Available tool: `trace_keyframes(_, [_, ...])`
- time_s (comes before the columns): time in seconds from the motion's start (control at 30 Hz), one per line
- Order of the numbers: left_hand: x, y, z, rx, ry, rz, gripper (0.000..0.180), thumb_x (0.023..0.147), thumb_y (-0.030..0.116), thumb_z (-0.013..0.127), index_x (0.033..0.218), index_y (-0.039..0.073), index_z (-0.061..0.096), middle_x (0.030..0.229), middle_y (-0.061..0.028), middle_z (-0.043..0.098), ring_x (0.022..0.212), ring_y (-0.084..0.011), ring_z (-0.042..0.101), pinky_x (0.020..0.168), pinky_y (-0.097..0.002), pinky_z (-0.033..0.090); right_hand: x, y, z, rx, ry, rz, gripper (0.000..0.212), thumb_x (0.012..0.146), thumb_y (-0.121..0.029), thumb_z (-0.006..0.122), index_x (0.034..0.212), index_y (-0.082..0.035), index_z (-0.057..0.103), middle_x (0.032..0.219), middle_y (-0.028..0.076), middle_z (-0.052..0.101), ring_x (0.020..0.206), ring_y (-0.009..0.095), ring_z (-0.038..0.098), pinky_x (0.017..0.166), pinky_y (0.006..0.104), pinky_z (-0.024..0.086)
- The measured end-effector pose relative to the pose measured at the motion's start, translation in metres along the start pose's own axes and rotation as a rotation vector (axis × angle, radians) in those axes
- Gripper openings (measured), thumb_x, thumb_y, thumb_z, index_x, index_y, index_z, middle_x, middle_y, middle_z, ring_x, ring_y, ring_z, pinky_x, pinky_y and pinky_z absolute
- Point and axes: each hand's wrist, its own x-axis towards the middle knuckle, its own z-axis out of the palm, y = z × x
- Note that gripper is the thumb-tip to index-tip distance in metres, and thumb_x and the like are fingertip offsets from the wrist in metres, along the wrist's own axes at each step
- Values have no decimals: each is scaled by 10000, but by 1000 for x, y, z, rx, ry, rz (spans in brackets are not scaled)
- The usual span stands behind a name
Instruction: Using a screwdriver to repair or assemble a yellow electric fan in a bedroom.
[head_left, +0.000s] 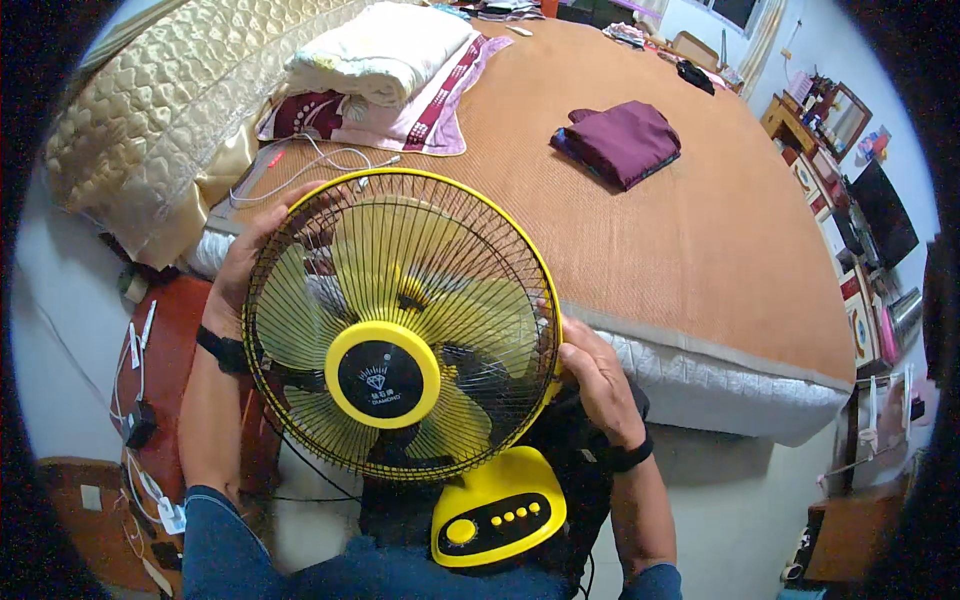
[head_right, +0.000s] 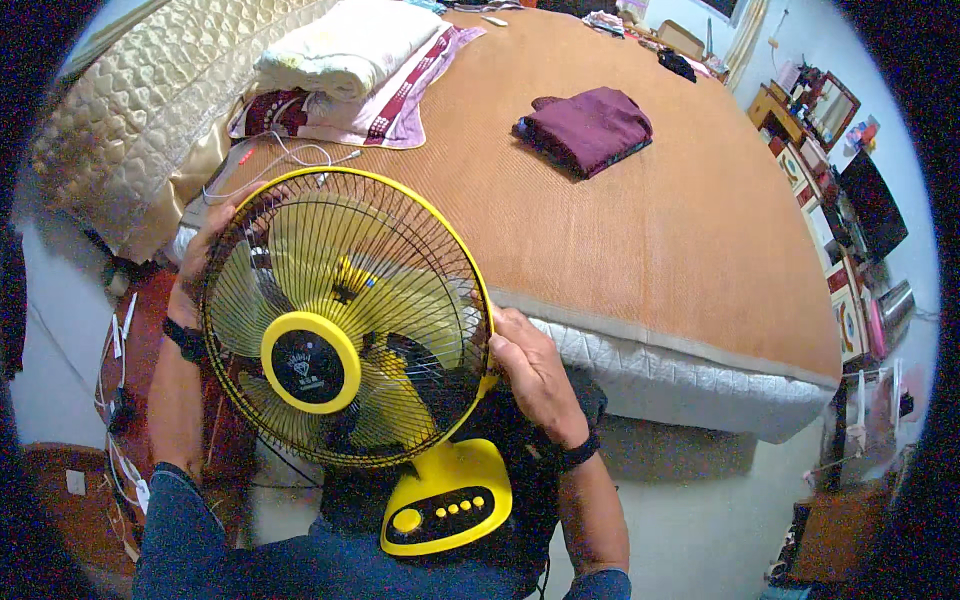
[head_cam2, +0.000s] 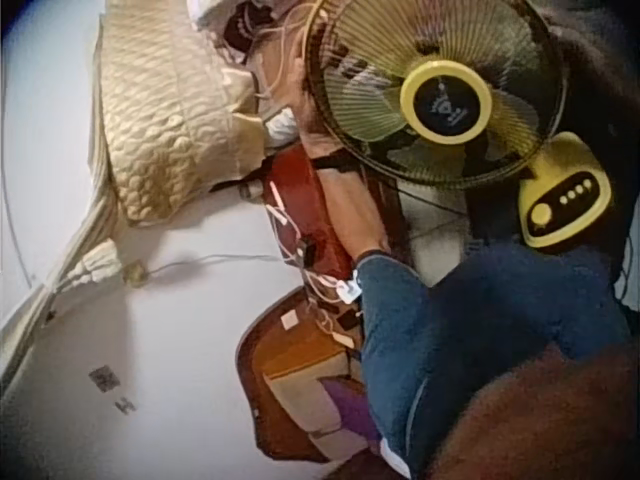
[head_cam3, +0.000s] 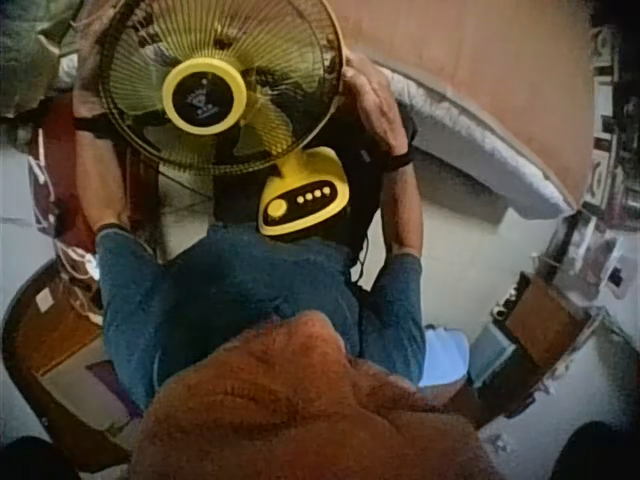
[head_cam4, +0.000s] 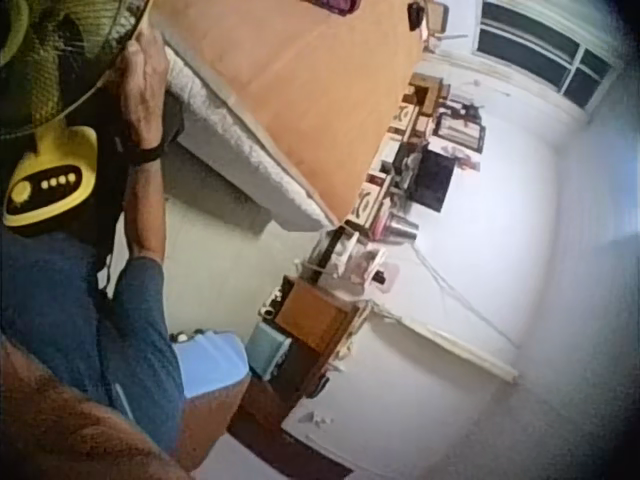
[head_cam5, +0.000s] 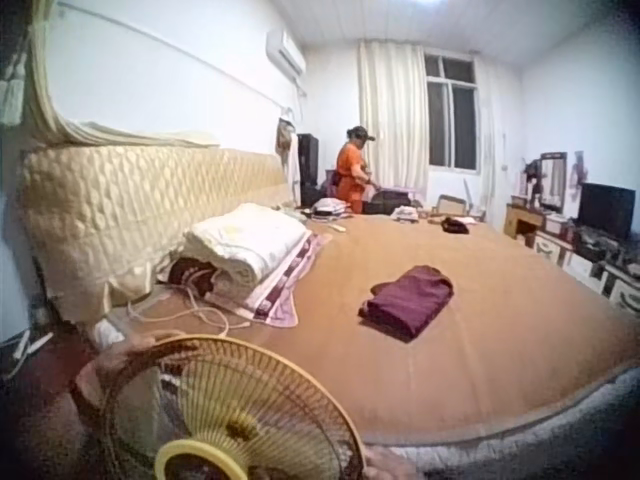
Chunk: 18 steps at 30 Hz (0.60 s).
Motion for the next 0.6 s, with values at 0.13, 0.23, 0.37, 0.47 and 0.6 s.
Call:
trace_keyframes(0.13, [3,-5,-4,42,10,1,532,1054,282,448,1483,-31,406,1453,-169,528,1293,-231,555,1058,-367,490,1,-1,-10,-185,-129,-94,535,955,-119,428,1468,31,423,1200,199,586,1143,319,556,1058,367,394])
trace_keyframes(0.23, [1,-4,-2,38,41,3,530,1052,286,456,1475,-31,417,1450,-166,532,1287,-226,558,1041,-359,504,-1,-17,-13,-315,-184,-71,609,940,-103,433,1535,-12,337,1205,229,582,1145,345,570,1047,390,417])
trace_keyframes(0.37, [4,-7,-4,-6,28,18,531,1054,283,459,1477,-34,417,1442,-168,540,1291,-226,555,1076,-365,475,3,-36,-22,-99,-306,266,599,1018,-136,457,1588,-93,280,954,158,670,828,249,705,772,368,566])
trace_keyframes(0.47, [0,-3,1,-33,42,8,533,1054,285,458,1476,-40,421,1439,-173,542,1302,-230,547,1106,-364,445,-2,-32,-20,-40,-285,313,581,1047,-138,488,1588,-98,279,859,98,675,689,175,699,671,322,588])
trace_keyframes(0.6, [1,-11,-5,7,28,14,540,1055,290,457,1480,-41,418,1449,-176,533,1317,-234,536,1128,-364,419,-11,-15,-16,76,-248,306,583,1053,-169,515,1587,-95,292,992,86,690,727,157,710,686,292,605])
